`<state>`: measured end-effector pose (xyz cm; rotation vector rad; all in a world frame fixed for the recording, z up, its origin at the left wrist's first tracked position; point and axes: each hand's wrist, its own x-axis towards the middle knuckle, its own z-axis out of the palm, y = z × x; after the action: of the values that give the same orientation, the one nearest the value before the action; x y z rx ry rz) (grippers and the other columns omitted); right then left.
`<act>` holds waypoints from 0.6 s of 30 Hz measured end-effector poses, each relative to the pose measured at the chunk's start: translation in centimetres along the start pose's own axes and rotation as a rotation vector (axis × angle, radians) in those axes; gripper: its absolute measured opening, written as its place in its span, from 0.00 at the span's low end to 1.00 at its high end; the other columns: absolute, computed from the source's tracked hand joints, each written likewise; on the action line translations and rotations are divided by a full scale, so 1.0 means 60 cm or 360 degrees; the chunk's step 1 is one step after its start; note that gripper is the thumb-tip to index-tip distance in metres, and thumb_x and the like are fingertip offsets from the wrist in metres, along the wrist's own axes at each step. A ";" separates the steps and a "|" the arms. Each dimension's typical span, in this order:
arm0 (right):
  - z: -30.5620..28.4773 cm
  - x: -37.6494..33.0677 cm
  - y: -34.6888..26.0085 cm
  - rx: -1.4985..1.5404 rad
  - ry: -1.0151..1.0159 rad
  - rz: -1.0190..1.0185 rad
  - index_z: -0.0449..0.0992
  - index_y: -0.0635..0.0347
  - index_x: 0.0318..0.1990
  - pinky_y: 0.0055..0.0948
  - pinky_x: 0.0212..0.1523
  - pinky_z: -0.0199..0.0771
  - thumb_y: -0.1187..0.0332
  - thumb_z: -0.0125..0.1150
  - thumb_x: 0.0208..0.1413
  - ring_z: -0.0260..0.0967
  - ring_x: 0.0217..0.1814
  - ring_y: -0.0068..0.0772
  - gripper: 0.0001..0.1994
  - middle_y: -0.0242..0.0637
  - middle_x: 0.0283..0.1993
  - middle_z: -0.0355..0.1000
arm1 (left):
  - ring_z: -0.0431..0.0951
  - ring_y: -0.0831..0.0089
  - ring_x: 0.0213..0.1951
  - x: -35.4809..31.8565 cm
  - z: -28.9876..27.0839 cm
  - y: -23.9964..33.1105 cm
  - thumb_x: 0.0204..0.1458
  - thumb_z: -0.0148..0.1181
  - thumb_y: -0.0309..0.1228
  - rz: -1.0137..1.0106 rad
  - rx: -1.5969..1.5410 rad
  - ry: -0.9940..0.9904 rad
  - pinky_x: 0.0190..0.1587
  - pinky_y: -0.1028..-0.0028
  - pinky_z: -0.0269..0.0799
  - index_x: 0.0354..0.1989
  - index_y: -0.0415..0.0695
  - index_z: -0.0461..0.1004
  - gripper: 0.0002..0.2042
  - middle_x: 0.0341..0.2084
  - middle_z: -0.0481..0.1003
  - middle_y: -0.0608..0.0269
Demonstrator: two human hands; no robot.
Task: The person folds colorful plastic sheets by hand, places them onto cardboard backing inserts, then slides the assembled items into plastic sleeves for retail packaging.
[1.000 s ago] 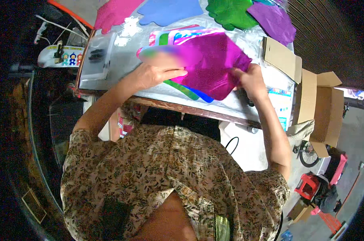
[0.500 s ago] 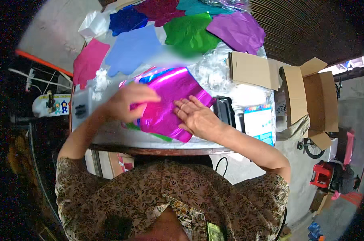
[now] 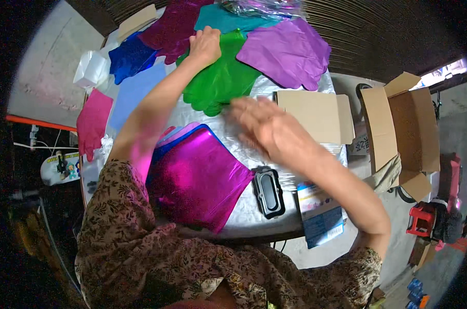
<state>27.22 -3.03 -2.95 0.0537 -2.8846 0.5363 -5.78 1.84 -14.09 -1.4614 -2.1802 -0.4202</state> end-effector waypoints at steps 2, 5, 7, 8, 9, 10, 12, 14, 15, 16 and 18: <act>0.007 0.024 0.060 -0.0004 0.0028 0.0031 0.68 0.67 0.63 0.48 0.73 0.58 0.67 0.63 0.59 0.61 0.72 0.49 0.26 0.52 0.70 0.64 | 0.78 0.44 0.46 -0.009 -0.008 0.019 0.57 0.53 0.27 0.0070 -0.0098 -0.0047 0.49 0.51 0.74 0.43 0.45 0.81 0.10 0.41 0.78 0.47; 0.055 0.080 0.133 -0.0152 0.0101 0.0032 0.67 0.68 0.64 0.46 0.73 0.57 0.62 0.61 0.62 0.60 0.72 0.50 0.27 0.53 0.69 0.64 | 0.78 0.44 0.47 0.001 -0.018 0.012 0.57 0.54 0.29 0.0092 -0.0251 -0.0093 0.49 0.51 0.74 0.42 0.44 0.81 0.10 0.42 0.78 0.47; 0.090 0.103 0.177 -0.0250 -0.0001 0.0100 0.67 0.69 0.64 0.44 0.74 0.56 0.59 0.59 0.63 0.60 0.73 0.50 0.27 0.54 0.69 0.64 | 0.79 0.46 0.47 0.019 -0.011 0.010 0.57 0.58 0.31 0.0105 -0.0530 -0.0128 0.48 0.52 0.75 0.43 0.44 0.81 0.10 0.42 0.78 0.47; 0.097 0.111 0.182 -0.0298 -0.0056 0.0134 0.67 0.69 0.64 0.44 0.74 0.55 0.58 0.58 0.64 0.60 0.73 0.50 0.28 0.55 0.69 0.64 | 0.79 0.46 0.47 0.029 -0.006 0.010 0.57 0.58 0.31 0.0100 -0.0525 -0.0135 0.48 0.52 0.75 0.43 0.44 0.81 0.10 0.42 0.78 0.47; 0.102 0.112 0.187 -0.0291 -0.0059 0.0135 0.67 0.69 0.64 0.44 0.74 0.55 0.58 0.58 0.64 0.60 0.73 0.50 0.28 0.55 0.69 0.64 | 0.79 0.47 0.46 0.044 -0.001 0.013 0.57 0.60 0.32 0.0157 -0.0454 -0.0111 0.47 0.52 0.75 0.43 0.44 0.82 0.10 0.41 0.78 0.47; 0.101 0.118 0.182 -0.0291 -0.0064 0.0142 0.67 0.70 0.64 0.44 0.74 0.55 0.58 0.58 0.64 0.60 0.73 0.50 0.28 0.55 0.69 0.64 | 0.79 0.47 0.45 0.057 0.009 0.007 0.56 0.62 0.33 0.0209 -0.0372 -0.0086 0.46 0.52 0.75 0.44 0.45 0.82 0.10 0.40 0.78 0.47; 0.100 0.126 0.174 -0.0298 -0.0073 0.0167 0.67 0.70 0.63 0.43 0.74 0.54 0.57 0.58 0.64 0.60 0.73 0.50 0.28 0.56 0.69 0.64 | 0.80 0.48 0.44 0.079 0.026 -0.005 0.55 0.64 0.34 0.0261 -0.0292 -0.0066 0.46 0.53 0.76 0.44 0.45 0.82 0.11 0.39 0.78 0.47; 0.103 0.140 0.167 -0.0289 -0.0051 0.0123 0.67 0.71 0.63 0.43 0.74 0.54 0.57 0.59 0.64 0.60 0.73 0.50 0.28 0.56 0.69 0.64 | 0.80 0.48 0.44 0.096 0.055 -0.043 0.54 0.66 0.35 0.0240 -0.0271 -0.0092 0.45 0.53 0.76 0.45 0.45 0.83 0.12 0.40 0.79 0.47; 0.106 0.136 0.171 -0.0289 -0.0043 0.0128 0.67 0.71 0.63 0.43 0.75 0.54 0.57 0.59 0.64 0.59 0.73 0.50 0.28 0.56 0.69 0.64 | 0.80 0.48 0.44 0.099 0.058 -0.035 0.53 0.67 0.35 0.0249 -0.0292 -0.0113 0.45 0.53 0.77 0.45 0.45 0.83 0.13 0.41 0.79 0.47; 0.108 0.132 0.174 -0.0288 -0.0034 0.0130 0.67 0.71 0.63 0.43 0.75 0.53 0.57 0.59 0.63 0.59 0.73 0.49 0.28 0.56 0.69 0.63 | 0.80 0.48 0.44 0.104 0.059 -0.030 0.53 0.67 0.35 0.0261 -0.0306 -0.0119 0.45 0.53 0.77 0.45 0.45 0.83 0.13 0.41 0.79 0.47; 0.110 0.126 0.181 -0.0295 -0.0014 0.0141 0.68 0.71 0.62 0.43 0.73 0.56 0.58 0.60 0.63 0.61 0.72 0.50 0.28 0.56 0.68 0.64 | 0.81 0.50 0.46 0.126 0.044 -0.023 0.54 0.65 0.31 0.0073 -0.0347 -0.0439 0.47 0.57 0.78 0.45 0.44 0.83 0.11 0.44 0.80 0.49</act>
<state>17.75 4.76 -11.26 -0.1009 -2.9421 0.2812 -10.00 8.51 -12.15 -1.7752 -2.3681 -0.4770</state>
